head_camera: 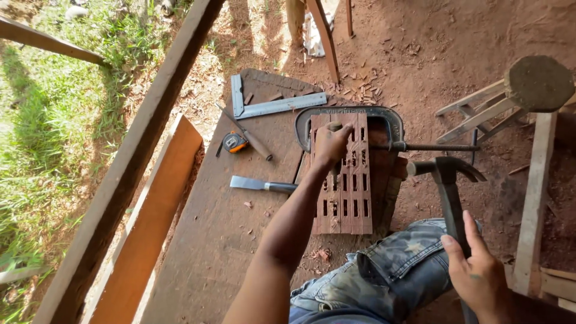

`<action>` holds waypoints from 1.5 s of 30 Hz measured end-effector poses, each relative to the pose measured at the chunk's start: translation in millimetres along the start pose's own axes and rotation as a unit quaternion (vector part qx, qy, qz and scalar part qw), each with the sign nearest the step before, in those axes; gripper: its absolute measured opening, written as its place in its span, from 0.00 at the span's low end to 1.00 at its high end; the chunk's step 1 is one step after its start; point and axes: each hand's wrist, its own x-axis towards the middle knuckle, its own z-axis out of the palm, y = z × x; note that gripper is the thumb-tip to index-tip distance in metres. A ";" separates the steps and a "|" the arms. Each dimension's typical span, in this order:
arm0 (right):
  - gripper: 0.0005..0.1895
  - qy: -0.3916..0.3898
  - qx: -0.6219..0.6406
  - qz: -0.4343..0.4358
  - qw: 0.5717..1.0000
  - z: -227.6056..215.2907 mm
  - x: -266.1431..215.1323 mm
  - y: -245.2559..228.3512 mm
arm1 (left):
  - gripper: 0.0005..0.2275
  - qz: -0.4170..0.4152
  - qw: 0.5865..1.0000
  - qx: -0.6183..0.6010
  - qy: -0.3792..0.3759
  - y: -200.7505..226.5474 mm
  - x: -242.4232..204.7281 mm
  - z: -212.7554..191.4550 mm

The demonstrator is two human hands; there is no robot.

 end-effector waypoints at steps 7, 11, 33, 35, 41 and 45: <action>0.33 0.092 -0.017 -0.069 0.993 18.7 -9.1 19.7 | 0.16 0.508 0.795 0.323 -0.071 -68.0 -103.0 -23.8; 0.35 0.051 -0.052 -0.079 0.994 12.5 -7.5 11.7 | 0.15 0.510 0.684 0.447 -0.270 -108.8 -173.0 -66.0; 0.33 0.106 -0.009 -0.108 0.988 26.6 -13.5 17.8 | 0.15 0.239 0.940 0.084 -0.229 21.2 -66.7 -1.4; 0.33 0.093 0.061 -0.081 0.990 28.7 -12.2 16.4 | 0.13 0.171 0.946 0.133 -0.240 27.2 -65.7 1.1; 0.32 0.081 0.014 -0.101 0.991 27.8 -6.8 18.7 | 0.16 0.141 0.944 0.162 -0.251 26.7 -70.7 -1.4; 0.33 0.089 -0.014 -0.091 0.992 32.0 -9.7 25.7 | 0.15 0.145 0.943 0.132 -0.269 12.6 -65.4 -4.0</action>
